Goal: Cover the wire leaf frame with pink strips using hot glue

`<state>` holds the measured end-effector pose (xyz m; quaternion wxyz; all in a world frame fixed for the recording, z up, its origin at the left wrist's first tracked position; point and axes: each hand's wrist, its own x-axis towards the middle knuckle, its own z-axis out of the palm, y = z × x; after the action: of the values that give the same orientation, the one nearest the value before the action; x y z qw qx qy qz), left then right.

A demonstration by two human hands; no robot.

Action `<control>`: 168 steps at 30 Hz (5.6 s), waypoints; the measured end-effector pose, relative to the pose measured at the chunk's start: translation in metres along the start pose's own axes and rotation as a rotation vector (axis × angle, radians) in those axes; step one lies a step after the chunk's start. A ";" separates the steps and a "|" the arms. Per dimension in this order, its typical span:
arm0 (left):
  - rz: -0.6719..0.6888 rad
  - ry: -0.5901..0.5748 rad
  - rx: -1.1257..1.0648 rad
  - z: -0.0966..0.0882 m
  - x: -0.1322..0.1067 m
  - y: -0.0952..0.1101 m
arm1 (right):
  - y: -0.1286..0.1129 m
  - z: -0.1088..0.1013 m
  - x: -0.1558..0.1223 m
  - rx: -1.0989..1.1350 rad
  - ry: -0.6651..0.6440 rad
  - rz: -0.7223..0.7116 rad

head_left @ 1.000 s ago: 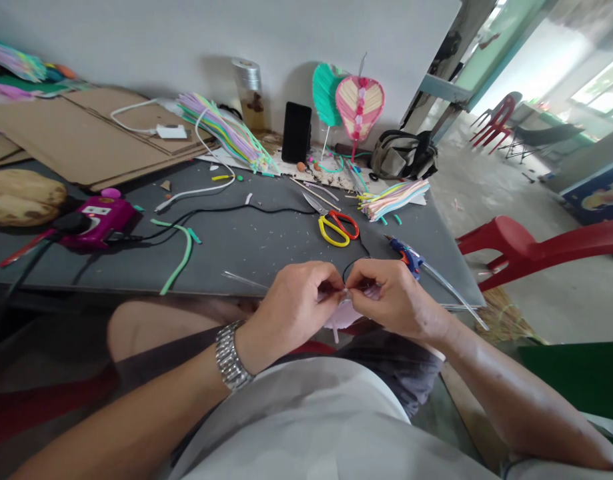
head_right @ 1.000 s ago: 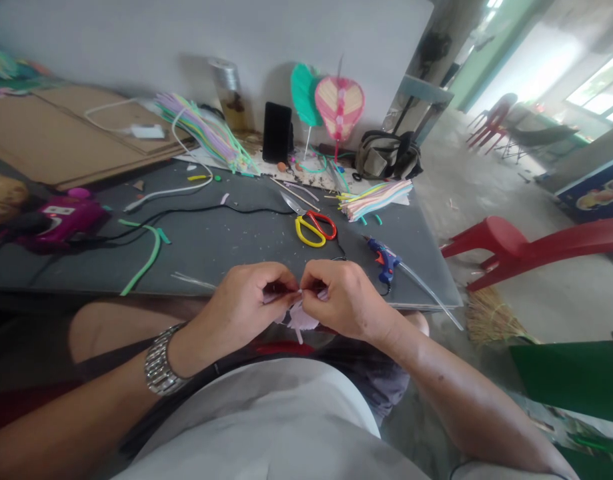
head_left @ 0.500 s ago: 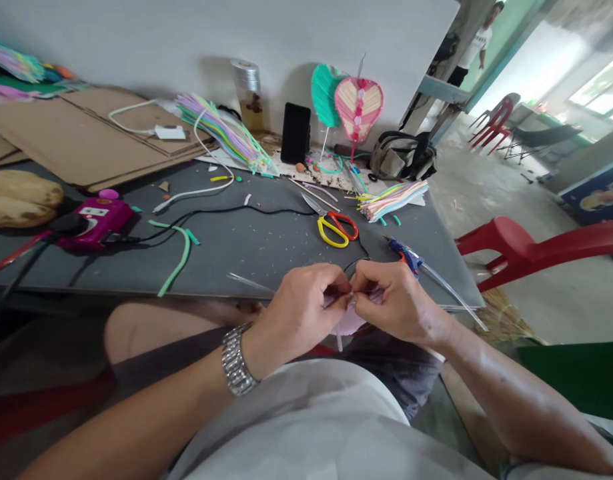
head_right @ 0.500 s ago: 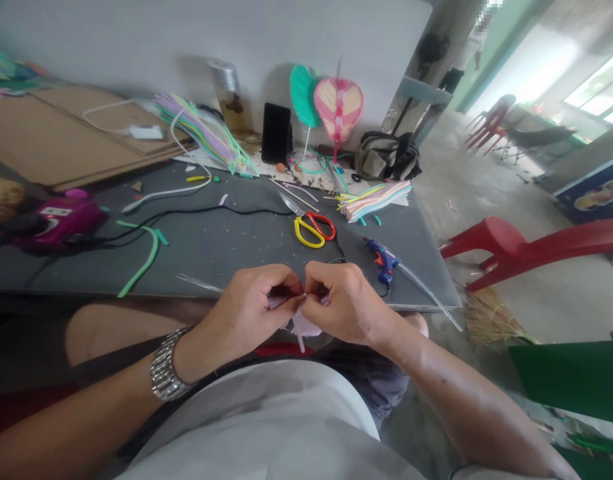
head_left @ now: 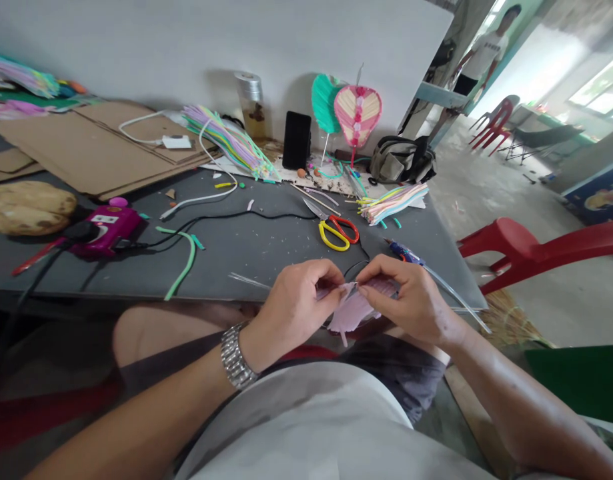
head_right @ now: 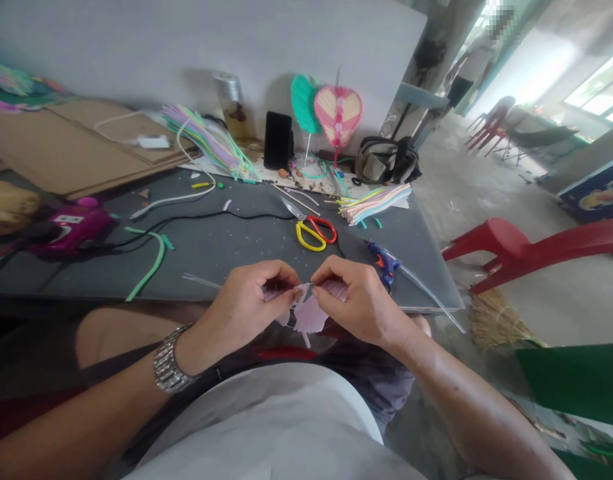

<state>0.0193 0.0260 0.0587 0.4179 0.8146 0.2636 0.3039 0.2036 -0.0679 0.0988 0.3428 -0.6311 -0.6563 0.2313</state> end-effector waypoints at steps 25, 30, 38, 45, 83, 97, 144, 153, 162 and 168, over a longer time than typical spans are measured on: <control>-0.025 0.026 -0.084 -0.002 0.000 0.004 | 0.001 0.003 0.001 0.054 0.004 0.028; -0.270 0.164 -0.386 -0.007 0.009 -0.011 | 0.015 0.008 -0.015 -0.256 0.528 -0.220; -0.581 0.290 -0.980 0.009 0.006 -0.030 | 0.044 0.046 -0.019 -0.565 0.350 -0.404; -0.659 0.327 -1.080 0.022 0.001 -0.036 | 0.056 0.058 -0.017 -0.618 0.301 -0.432; -0.920 0.251 -0.877 0.033 -0.007 -0.038 | 0.079 0.075 -0.016 -0.426 0.166 -0.394; -0.981 0.114 -0.974 0.038 -0.010 -0.039 | 0.084 0.078 -0.016 -0.367 0.143 -0.355; -0.691 0.456 -0.910 0.052 -0.027 -0.017 | 0.055 0.090 -0.033 0.369 0.533 0.277; -0.636 0.443 -0.935 0.056 -0.027 -0.019 | 0.059 0.092 -0.032 0.478 0.572 0.374; -0.624 0.454 -0.948 0.056 -0.028 -0.018 | 0.061 0.088 -0.023 1.060 0.380 0.563; -0.627 0.444 -0.971 0.057 -0.027 -0.020 | 0.061 0.086 -0.023 1.098 0.374 0.544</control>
<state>0.0385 -0.0119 0.0078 0.7455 0.3326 0.4025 0.4142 0.1803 -0.0739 -0.0063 0.6537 -0.5373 -0.1879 0.4986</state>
